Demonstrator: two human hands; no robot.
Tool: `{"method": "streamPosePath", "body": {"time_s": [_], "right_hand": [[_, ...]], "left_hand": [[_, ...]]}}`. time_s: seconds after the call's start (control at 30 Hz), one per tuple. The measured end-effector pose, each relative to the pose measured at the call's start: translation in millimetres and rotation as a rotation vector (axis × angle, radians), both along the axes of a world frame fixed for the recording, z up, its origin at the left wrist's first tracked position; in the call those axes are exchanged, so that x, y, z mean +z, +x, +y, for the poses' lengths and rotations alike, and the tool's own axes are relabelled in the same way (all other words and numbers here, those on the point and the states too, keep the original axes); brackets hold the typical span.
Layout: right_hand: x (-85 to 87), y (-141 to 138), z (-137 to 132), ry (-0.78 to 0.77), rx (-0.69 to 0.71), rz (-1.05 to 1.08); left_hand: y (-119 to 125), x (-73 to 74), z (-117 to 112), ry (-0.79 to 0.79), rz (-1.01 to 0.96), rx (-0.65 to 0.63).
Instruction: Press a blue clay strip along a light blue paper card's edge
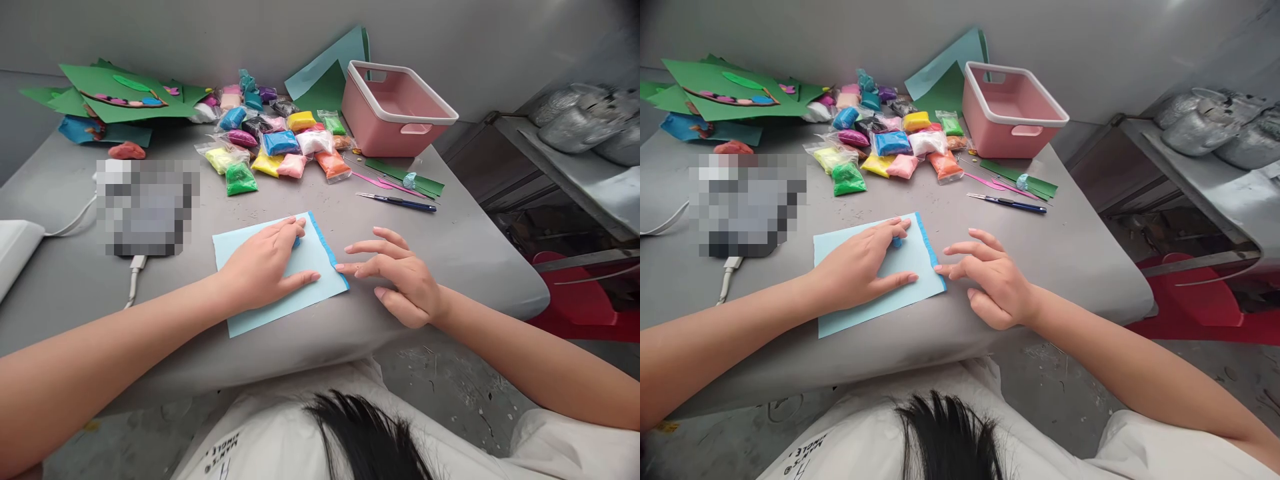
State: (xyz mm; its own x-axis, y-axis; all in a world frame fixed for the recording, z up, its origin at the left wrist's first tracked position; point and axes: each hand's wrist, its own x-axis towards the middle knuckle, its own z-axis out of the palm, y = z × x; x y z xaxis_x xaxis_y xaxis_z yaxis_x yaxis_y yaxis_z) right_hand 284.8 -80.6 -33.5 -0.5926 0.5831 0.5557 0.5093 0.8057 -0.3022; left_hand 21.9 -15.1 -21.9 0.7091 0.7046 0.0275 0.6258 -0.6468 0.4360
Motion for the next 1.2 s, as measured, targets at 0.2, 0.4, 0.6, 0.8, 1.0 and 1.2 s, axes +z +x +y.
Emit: {"method": "streamPosePath", "body": {"time_s": [0.2,0.4,0.6,0.8,1.0,1.2], "right_hand": [[-0.3,0.5,0.6,-0.008,0.000,0.056],[-1.4,-1.8,-1.0,0.045,0.031,-0.031],[-1.5,-2.5,-5.0,0.155,0.036,-0.084],[1.4,1.5,-6.7,0.009,0.013,0.057],[1.5,2.0,-6.8,-0.001,0.040,0.047],[1.0,-0.3,-7.8,0.085,0.060,-0.043]], "left_hand": [[0.1,-0.5,0.2,-0.013,-0.015,-0.005],[-0.3,-1.6,0.3,-0.017,-0.034,-0.001],[-0.9,-1.8,0.1,-0.014,-0.028,0.001],[0.3,1.1,-0.3,-0.019,-0.014,0.006],[-0.4,-0.4,0.0,-0.017,-0.014,0.002],[-1.1,-1.2,-0.3,-0.006,-0.009,0.000]]}}
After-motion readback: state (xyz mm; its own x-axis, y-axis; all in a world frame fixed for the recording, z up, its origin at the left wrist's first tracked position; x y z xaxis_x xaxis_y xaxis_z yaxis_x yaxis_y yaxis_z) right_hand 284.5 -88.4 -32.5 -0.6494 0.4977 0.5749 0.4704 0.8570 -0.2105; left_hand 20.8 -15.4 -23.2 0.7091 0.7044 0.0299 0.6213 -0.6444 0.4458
